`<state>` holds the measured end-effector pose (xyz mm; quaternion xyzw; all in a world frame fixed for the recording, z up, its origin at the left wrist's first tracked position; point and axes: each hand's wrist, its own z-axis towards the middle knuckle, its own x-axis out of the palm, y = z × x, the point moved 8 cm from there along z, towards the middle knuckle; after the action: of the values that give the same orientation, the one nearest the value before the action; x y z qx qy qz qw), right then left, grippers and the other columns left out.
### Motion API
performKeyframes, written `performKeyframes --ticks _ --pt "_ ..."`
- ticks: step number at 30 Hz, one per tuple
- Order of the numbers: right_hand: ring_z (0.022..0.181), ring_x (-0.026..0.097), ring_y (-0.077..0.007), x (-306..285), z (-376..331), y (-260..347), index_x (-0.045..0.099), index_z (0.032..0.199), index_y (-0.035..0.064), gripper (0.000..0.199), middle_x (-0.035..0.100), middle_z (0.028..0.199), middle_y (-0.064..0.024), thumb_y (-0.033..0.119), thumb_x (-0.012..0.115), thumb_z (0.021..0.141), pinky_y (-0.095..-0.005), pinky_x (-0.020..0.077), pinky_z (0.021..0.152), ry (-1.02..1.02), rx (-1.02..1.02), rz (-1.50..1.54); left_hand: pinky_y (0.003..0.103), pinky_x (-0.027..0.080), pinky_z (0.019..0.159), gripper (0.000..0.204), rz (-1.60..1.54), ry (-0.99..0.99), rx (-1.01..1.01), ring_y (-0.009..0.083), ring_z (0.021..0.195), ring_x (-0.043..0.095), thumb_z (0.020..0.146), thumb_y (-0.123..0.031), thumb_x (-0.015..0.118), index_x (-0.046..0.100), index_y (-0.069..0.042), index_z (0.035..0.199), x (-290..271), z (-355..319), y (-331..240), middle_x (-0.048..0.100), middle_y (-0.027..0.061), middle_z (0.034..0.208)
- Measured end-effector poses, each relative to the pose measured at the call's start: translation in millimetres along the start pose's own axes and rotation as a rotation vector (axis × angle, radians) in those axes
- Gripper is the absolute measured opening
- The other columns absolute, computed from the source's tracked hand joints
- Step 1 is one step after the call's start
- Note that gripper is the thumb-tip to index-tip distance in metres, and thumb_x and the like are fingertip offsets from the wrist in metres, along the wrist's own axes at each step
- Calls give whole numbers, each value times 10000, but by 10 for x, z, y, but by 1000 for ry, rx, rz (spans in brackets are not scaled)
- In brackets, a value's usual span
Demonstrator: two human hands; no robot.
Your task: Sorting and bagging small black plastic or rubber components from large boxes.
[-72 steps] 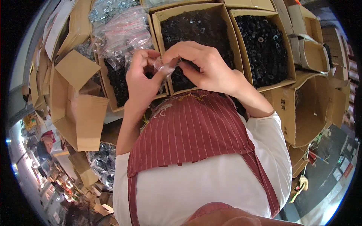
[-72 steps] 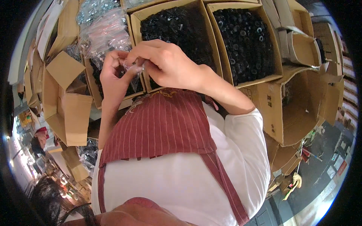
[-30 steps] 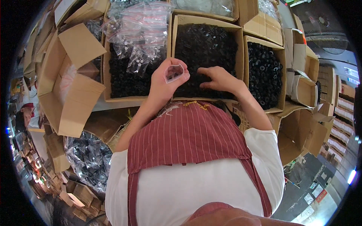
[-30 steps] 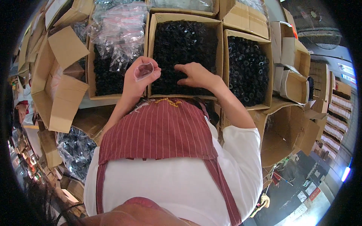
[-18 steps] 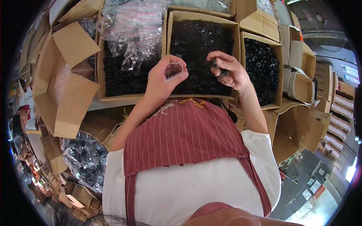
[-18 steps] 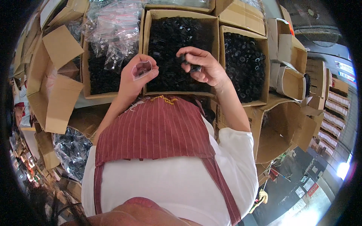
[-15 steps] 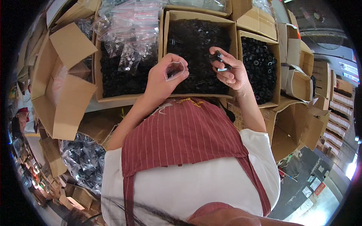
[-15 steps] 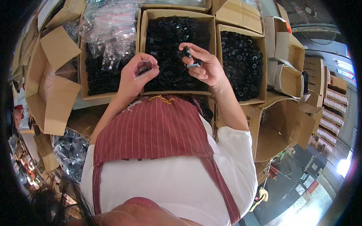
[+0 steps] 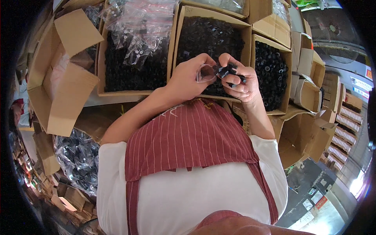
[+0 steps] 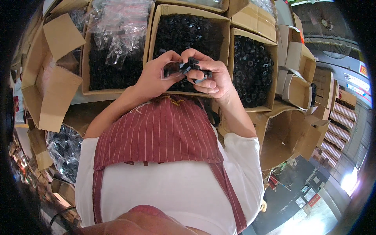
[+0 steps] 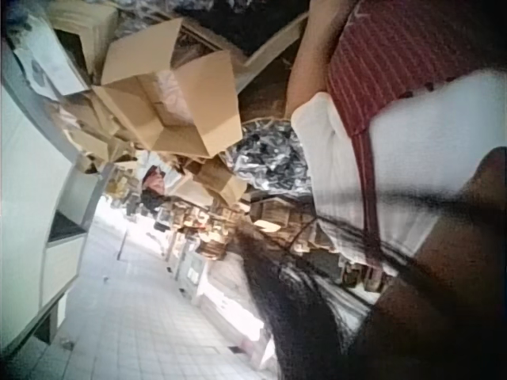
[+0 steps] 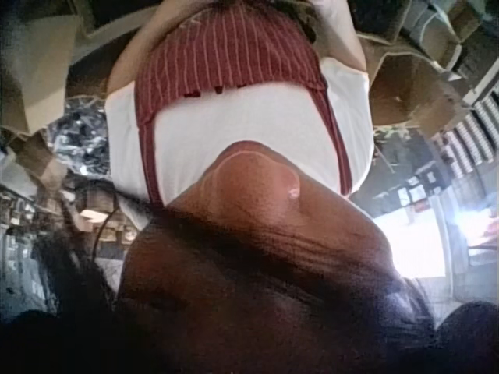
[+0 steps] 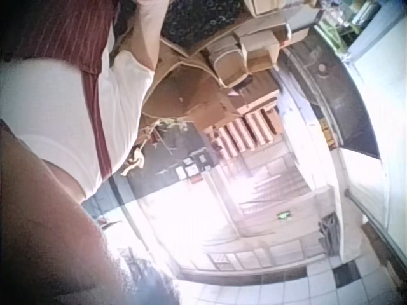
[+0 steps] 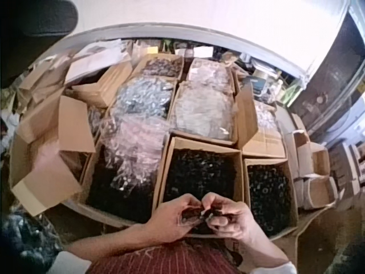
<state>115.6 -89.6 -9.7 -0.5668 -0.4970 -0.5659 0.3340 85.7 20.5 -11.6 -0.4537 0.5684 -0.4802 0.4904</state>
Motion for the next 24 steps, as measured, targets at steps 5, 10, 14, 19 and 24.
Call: performKeyframes --ticks 5,10,14,19,24 --pt "344 349 -41 43 53 -14 469 1149 -9 206 534 761 -102 41 489 951 -165 271 247 -19 20 -1 309 500 822 321 20 -17 -26 147 922 637 860 -77 746 580 -39 1133 -32 -29 14 673 78 991" --pt "338 328 -30 62 90 -16 464 1139 -27 203 506 784 -101 41 491 949 -154 265 248 -10 39 -35 311 510 806 335 21 -62 27 149 898 650 858 -90 756 580 -45 1139 -66 -34 15 682 81 966" --pt "342 324 -27 173 97 -2 480 1123 -36 201 508 778 -97 56 516 948 -146 272 260 15 54 -86 306 522 838 319 32 -110 124 153 916 651 864 -55 745 580 -40 1137 -94 -37 11 663 82 1016" --pt "389 362 -27 256 52 239 535 1138 -41 212 522 763 -92 110 544 988 -147 285 303 -74 -58 -330 308 534 873 300 119 -132 260 163 940 657 870 -20 730 579 -38 1128 -125 -34 -59 636 84 1047" --pt "425 404 -6 321 82 358 649 1085 26 175 582 747 -19 149 545 1016 -145 238 342 -443 -90 -874 304 538 861 302 169 -202 286 166 934 654 863 -24 733 579 -32 1124 -118 -56 -30 630 84 1015"
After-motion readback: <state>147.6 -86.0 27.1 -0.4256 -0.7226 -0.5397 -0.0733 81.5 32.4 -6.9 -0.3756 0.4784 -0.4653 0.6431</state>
